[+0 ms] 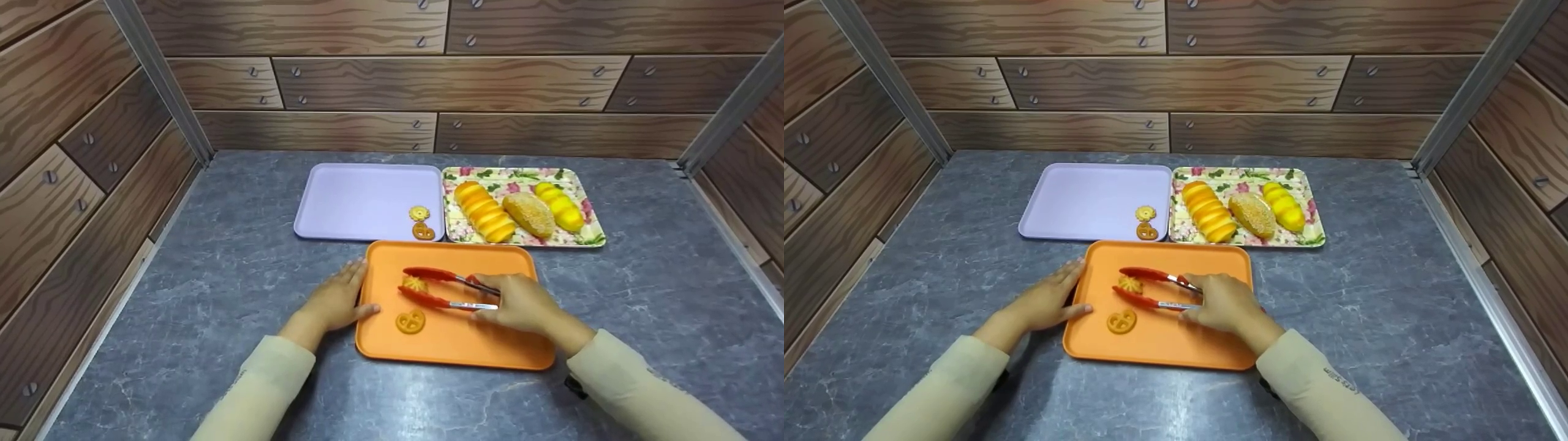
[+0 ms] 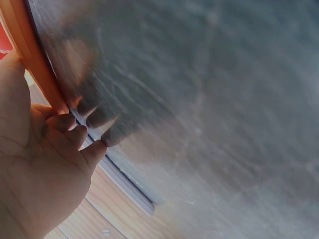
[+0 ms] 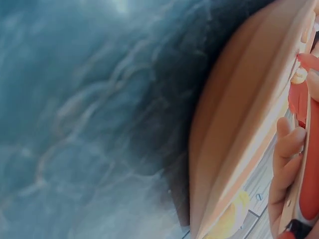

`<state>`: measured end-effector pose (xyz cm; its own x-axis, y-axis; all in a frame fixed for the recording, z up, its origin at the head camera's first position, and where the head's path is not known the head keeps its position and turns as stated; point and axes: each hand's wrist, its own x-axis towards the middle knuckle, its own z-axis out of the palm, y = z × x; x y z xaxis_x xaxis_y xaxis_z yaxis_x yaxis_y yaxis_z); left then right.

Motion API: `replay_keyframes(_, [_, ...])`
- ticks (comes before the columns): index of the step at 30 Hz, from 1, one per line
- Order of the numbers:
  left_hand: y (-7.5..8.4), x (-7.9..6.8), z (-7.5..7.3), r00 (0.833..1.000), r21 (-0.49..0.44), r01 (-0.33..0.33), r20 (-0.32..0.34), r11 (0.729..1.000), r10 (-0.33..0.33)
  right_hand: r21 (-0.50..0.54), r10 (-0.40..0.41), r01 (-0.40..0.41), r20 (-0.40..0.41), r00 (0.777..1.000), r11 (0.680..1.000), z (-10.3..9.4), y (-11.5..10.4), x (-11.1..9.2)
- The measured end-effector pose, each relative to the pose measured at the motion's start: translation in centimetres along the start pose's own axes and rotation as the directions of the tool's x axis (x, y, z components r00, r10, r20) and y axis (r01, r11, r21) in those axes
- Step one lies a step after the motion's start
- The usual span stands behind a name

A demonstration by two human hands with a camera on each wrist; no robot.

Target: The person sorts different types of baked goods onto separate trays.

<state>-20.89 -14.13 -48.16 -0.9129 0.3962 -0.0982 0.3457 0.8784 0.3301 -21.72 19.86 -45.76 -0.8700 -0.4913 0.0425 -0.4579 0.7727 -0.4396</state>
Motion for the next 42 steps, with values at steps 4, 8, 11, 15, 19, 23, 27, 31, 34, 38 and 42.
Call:
replay_keyframes(4, [0.0, 0.0, -0.1, 1.000, 0.004, -0.010, 0.000, 1.000, 0.010, -0.024, 0.018, -0.018, 0.004, 1.000, 1.000, -0.4, -0.2, 0.4])
replay_keyframes(8, [0.1, -0.1, -0.2, 1.000, 0.001, -0.006, 0.001, 1.000, 0.006, -0.020, 0.026, -0.026, 0.000, 1.000, 0.999, -1.0, -0.5, 1.2])
replay_keyframes(11, [0.1, -0.1, -0.2, 1.000, 0.002, 0.001, 0.005, 1.000, -0.001, -0.011, 0.026, -0.026, -0.024, 0.999, 1.000, -1.4, -0.7, 1.9])
replay_keyframes(15, [0.0, 0.0, 0.0, 1.000, -0.003, 0.004, 0.007, 1.000, -0.004, -0.027, 0.033, -0.034, -0.043, 0.999, 0.999, -1.8, -1.1, 3.1])
replay_keyframes(19, [-0.1, 0.0, 0.1, 1.000, -0.016, 0.006, 0.009, 1.000, -0.005, -0.034, 0.077, -0.078, -0.028, 0.997, 0.996, -2.2, -1.6, 4.3])
replay_keyframes(23, [-0.1, 0.1, 0.1, 1.000, -0.023, 0.002, 0.005, 1.000, -0.002, -0.040, 0.109, -0.110, -0.026, 0.994, 0.993, -2.5, -2.1, 5.4])
replay_keyframes(27, [0.0, 0.0, 0.0, 1.000, -0.019, 0.001, 0.001, 1.000, -0.001, -0.054, 0.134, -0.135, -0.033, 0.990, 0.989, -2.7, -2.5, 6.5])
replay_keyframes(31, [-0.1, 0.0, 0.0, 1.000, -0.013, 0.012, 0.009, 1.000, -0.012, -0.073, 0.139, -0.143, -0.050, 0.989, 0.987, -2.6, -2.6, 7.6])
replay_keyframes(34, [0.0, 0.1, 0.0, 1.000, -0.015, 0.016, 0.016, 1.000, -0.016, -0.078, 0.149, -0.154, -0.062, 0.987, 0.985, -2.5, -2.5, 8.4])
replay_keyframes(38, [0.0, 0.2, 0.0, 1.000, -0.017, 0.017, 0.023, 1.000, -0.016, -0.076, 0.194, -0.198, -0.061, 0.979, 0.977, -2.3, -2.5, 9.4])
replay_keyframes(42, [-0.2, 0.2, 0.1, 1.000, -0.019, 0.023, 0.021, 1.000, -0.023, -0.077, 0.235, -0.238, -0.042, 0.971, 0.968, -2.0, -2.9, 10.3])
